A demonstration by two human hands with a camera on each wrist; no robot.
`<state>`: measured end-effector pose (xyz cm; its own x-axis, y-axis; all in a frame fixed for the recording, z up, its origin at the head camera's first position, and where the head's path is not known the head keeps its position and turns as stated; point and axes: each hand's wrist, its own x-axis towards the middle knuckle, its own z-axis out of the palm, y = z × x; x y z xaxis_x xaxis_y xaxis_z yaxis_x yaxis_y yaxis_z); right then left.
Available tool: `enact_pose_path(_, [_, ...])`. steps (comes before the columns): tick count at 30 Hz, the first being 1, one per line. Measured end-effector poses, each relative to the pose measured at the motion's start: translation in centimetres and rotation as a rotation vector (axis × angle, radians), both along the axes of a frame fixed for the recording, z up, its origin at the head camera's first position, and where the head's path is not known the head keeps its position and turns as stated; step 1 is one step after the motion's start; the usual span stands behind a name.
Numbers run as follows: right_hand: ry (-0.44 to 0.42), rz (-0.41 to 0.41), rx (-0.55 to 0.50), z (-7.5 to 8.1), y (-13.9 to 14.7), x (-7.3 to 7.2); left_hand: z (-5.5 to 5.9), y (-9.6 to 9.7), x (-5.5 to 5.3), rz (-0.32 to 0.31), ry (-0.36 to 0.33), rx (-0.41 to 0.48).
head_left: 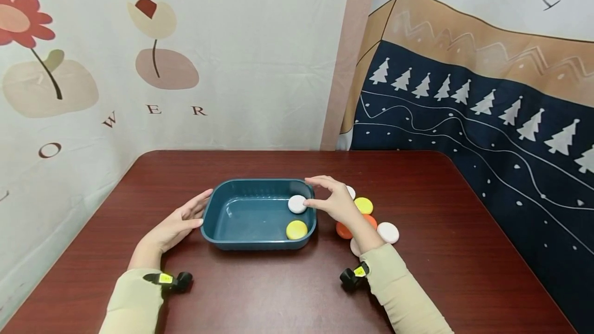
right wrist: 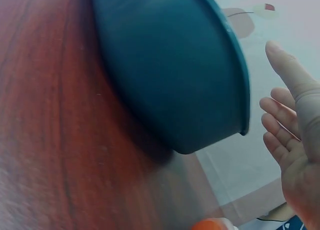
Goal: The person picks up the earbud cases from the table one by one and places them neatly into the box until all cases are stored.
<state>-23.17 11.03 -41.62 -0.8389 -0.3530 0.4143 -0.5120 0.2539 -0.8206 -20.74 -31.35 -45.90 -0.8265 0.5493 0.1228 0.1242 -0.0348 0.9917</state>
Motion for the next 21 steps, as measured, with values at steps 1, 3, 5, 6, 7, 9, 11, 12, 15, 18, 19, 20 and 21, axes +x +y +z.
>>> enact_pose_path(1, [-0.01, -0.003, -0.002, 0.1, 0.2, 0.0, 0.0, 0.0, 0.0, 0.001, 0.0, 0.0])
enact_pose_path(3, [-0.024, -0.01, -0.002, 0.4, 0.5, -0.1, 0.0, 0.0, 0.0, 0.001, 0.0, 0.0])
enact_pose_path(5, [-0.034, -0.015, -0.004, 0.7, 0.7, -0.1, 0.0, 0.0, 0.0, 0.001, 0.0, 0.001])
enact_pose_path(6, [-0.038, -0.02, 0.0, 0.9, 0.8, 0.0, 0.0, 0.0, 0.0, 0.0, 0.001, 0.002])
enact_pose_path(7, [-0.036, -0.022, 0.002, 1.4, 0.9, 0.3, 0.0, 0.0, 0.0, -0.003, 0.003, 0.004])
enact_pose_path(9, [-0.036, -0.024, 0.001, 2.4, 1.0, 0.8, 0.1, 0.0, 0.0, -0.01, 0.009, 0.009])
enact_pose_path(11, [-0.031, -0.027, 0.003, 3.3, 1.2, 1.3, 0.1, 0.0, 0.1, -0.018, 0.016, 0.011])
enact_pose_path(12, [-0.025, -0.03, 0.003, 3.8, 1.3, 1.6, 0.2, 0.0, 0.1, -0.021, 0.018, 0.012])
enact_pose_path(15, [-0.002, -0.04, 0.01, 4.4, 1.6, 1.9, 0.3, 0.1, 0.1, -0.025, 0.022, 0.01])
enact_pose_path(18, [0.021, -0.05, 0.018, 4.8, 1.9, 2.1, 0.3, 0.1, 0.2, -0.022, 0.013, 0.008])
enact_pose_path(19, [0.022, -0.052, 0.02, 4.8, 2.0, 2.1, 0.3, 0.1, 0.2, -0.021, 0.012, 0.007])
enact_pose_path(20, [0.019, -0.053, 0.019, 4.9, 2.1, 2.1, 0.3, 0.2, 0.3, -0.02, 0.012, 0.008])
enact_pose_path(21, [0.016, -0.055, 0.019, 4.9, 2.3, 2.0, 0.3, 0.2, 0.3, -0.019, 0.011, 0.008])
